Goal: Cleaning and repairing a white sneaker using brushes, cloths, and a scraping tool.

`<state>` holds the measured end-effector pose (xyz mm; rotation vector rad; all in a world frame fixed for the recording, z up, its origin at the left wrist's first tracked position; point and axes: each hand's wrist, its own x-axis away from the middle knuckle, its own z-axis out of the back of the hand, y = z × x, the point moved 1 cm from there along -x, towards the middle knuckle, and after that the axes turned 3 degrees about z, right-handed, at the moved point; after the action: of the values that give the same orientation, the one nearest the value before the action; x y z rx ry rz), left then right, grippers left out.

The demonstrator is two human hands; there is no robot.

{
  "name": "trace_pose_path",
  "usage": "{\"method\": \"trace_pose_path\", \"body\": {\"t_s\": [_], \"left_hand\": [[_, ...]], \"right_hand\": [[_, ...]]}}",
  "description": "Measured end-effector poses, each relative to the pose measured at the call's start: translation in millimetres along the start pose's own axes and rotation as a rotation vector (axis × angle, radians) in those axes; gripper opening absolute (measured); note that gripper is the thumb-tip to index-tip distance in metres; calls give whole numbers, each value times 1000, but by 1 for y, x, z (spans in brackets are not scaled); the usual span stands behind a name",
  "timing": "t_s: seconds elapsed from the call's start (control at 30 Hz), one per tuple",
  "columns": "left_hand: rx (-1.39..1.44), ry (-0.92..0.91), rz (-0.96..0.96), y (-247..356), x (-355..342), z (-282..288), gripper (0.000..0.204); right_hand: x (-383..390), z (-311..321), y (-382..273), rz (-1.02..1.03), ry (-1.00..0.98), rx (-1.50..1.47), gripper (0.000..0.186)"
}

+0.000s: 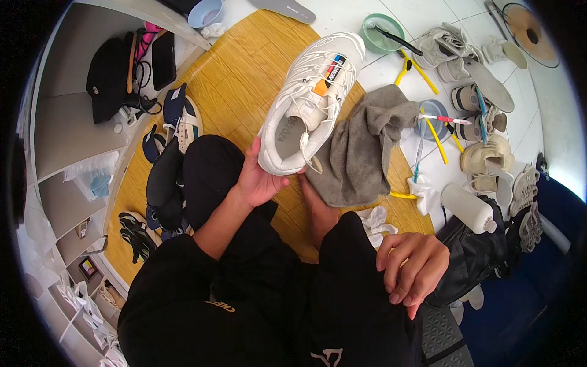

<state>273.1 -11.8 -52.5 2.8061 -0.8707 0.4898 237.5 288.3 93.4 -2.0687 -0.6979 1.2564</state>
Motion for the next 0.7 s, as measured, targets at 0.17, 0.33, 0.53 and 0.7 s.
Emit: {"method": "trace_pose_path", "body": {"t_s": [0.17, 0.33, 0.53, 0.7], "left_hand": [[-68, -36, -28, -2, 2, -2, 65], [-256, 71, -88, -3, 3, -14, 69], [-334, 107, -114, -2, 2, -16, 72], [-333, 114, -104, -3, 1, -16, 73]], "right_hand": [[2, -2, 2, -6, 32, 11, 29], [0, 0, 4, -41, 50, 21, 39], [0, 1, 6, -48, 67, -13, 39], [-1, 0, 7, -57, 85, -26, 39]]}}
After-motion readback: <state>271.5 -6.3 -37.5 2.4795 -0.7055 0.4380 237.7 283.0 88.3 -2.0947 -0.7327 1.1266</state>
